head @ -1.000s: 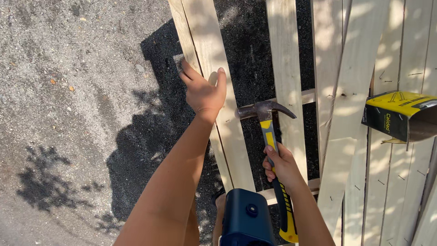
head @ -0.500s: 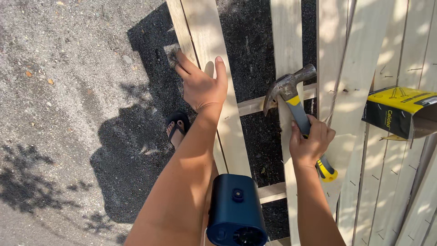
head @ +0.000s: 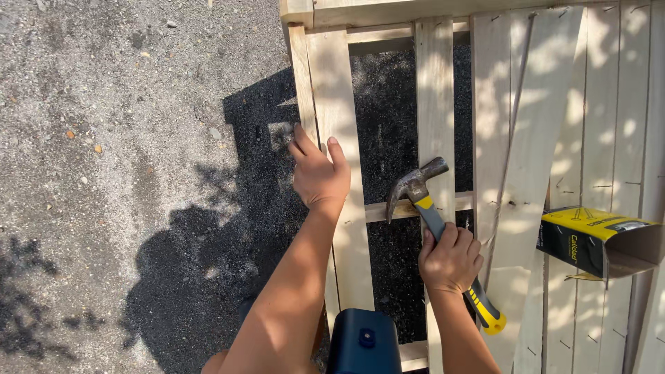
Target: The person hammers nails into a wooden slatted frame lying on gravel, pressing slats into place and driving nails with a claw hammer. They take nails from a cardboard nail box, reposition slats, and at the end hold a wooden block against the frame while working.
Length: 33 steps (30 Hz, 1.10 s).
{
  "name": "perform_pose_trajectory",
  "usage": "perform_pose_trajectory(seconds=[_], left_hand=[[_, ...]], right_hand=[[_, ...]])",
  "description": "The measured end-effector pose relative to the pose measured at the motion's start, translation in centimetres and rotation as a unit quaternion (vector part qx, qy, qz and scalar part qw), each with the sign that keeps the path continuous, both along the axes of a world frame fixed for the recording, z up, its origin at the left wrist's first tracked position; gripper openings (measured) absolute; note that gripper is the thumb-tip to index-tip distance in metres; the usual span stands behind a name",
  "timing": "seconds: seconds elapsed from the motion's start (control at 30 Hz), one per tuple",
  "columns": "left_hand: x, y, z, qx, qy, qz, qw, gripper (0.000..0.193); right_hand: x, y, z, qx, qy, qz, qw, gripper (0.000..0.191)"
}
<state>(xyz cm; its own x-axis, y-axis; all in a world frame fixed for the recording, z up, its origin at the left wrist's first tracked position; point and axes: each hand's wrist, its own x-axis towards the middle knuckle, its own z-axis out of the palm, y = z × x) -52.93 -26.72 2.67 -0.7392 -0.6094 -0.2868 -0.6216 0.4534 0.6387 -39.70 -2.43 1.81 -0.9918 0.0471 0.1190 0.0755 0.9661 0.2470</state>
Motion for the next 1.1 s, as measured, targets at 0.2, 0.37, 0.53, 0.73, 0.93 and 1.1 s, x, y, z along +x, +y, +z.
perform_pose_trajectory(seconds=[0.2,0.37,0.53,0.73,0.93,1.1], left_hand=[[1.6,-2.5,-0.2,0.161,0.116,-0.009,0.98,0.059],[5.1,-3.2,-0.3,0.372,0.218,-0.028,0.902,0.062],[8.3,-2.3,0.5,0.379,0.138,0.053,0.914,0.061],[15.2,1.7,3.5,0.133,0.034,0.015,0.99,0.084],[17.7,3.9,5.8,0.014,-0.107,-0.059,0.992,0.129],[17.2,4.0,6.0,0.016,-0.126,-0.052,0.991,0.123]], right_hand=[[0.1,-0.2,0.7,0.005,0.025,0.002,1.0,0.036],[-0.2,-0.5,0.9,0.002,0.022,-0.015,1.0,0.035],[-0.7,-0.9,1.3,-0.016,0.023,0.005,1.0,0.034],[-0.7,-1.5,2.3,-0.037,0.012,-0.005,0.999,0.036],[-1.0,-1.9,3.4,-0.039,0.043,0.012,0.998,0.036],[-0.6,-0.5,4.1,-0.112,0.01,0.009,0.994,0.04]])
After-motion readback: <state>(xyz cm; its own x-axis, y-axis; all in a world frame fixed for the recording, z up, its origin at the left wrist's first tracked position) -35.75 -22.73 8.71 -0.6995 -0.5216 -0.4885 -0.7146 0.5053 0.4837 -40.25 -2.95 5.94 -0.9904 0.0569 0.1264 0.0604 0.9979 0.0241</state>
